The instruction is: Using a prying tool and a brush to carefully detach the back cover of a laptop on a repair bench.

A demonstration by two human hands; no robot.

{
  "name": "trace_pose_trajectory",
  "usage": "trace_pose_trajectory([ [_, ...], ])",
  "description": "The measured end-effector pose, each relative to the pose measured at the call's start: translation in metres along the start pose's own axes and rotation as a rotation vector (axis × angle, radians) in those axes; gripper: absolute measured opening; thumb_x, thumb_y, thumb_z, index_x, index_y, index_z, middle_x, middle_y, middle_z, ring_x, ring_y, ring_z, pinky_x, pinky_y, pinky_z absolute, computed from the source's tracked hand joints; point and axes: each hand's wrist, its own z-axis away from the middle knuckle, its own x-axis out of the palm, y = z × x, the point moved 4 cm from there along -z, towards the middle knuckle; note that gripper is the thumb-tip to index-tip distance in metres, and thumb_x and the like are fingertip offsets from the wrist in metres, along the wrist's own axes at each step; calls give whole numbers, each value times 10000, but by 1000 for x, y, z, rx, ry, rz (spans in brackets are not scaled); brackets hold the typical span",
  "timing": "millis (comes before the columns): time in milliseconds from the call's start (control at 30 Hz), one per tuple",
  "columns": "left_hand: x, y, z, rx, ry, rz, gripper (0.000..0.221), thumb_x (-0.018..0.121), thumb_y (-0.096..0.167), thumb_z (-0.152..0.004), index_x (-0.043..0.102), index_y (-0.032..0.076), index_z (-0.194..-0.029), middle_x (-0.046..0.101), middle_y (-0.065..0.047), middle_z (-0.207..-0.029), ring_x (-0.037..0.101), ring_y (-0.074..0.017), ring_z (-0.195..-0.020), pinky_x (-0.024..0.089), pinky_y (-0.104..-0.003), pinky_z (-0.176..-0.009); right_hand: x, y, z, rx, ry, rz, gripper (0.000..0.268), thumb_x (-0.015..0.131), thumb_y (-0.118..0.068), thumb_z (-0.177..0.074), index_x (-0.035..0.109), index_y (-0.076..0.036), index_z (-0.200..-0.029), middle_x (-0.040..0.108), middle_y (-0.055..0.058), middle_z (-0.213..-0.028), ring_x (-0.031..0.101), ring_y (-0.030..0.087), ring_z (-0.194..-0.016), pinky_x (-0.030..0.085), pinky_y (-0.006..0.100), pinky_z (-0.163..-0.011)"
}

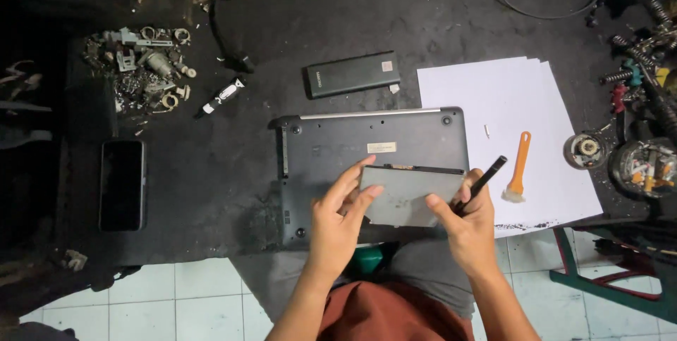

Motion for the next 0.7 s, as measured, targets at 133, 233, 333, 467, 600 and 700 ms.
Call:
trace_pose_trajectory([
  [133,0,-1,-3,108,103,-57,239,714,179,-955,739,45,-1151,373,27,-706,305,-115,-636,375,-253,-544,8,-2,4,17,67,-20,477,764,-127,-872,292,-193,-853,248,-68,-728,242,62,-613,276,214,-573],
  [233,1,4,-1,133,119,-57,242,694,193,-972,738,43,-1156,415,31,-694,300,-112,-628,353,-254,-533,11,-3,7,-21,101,-5,474,769,-138,-872,299,-192,-861,273,-62,-720,266,67,-620,294,212,-593],
  [333,1,-7,0,102,178,-62,297,713,235,-937,744,60,-1174,812,-66,-1042,761,-111,-914,589,-233,-708,16,-10,10,-34,123,-14,484,772,-136,-878,292,-191,-848,271,-65,-715,260,69,-627,289,213,-602],
  [467,1,-19,-1,117,208,-51,296,727,195,-924,744,31,-1170,793,-102,-1115,765,-161,-1019,632,-249,-820,16,-9,11,-41,154,-32,478,784,-143,-874,309,-192,-847,282,-65,-758,269,68,-654,300,203,-641],
  [600,-3,-17,-8,-42,61,11,380,732,237,-916,705,19,-1226,762,-32,-936,604,-59,-827,556,-248,-761,13,-15,4,35,75,-10,469,776,-165,-873,309,-196,-855,259,-68,-711,241,73,-629,271,227,-595],
  [700,-4,4,-11,-127,-107,90,469,645,305,-963,628,102,-1385,521,24,-864,418,-53,-762,367,-225,-673,13,-16,1,76,19,-7,456,767,-176,-877,312,-199,-861,245,-77,-681,213,68,-614,234,234,-578],
])
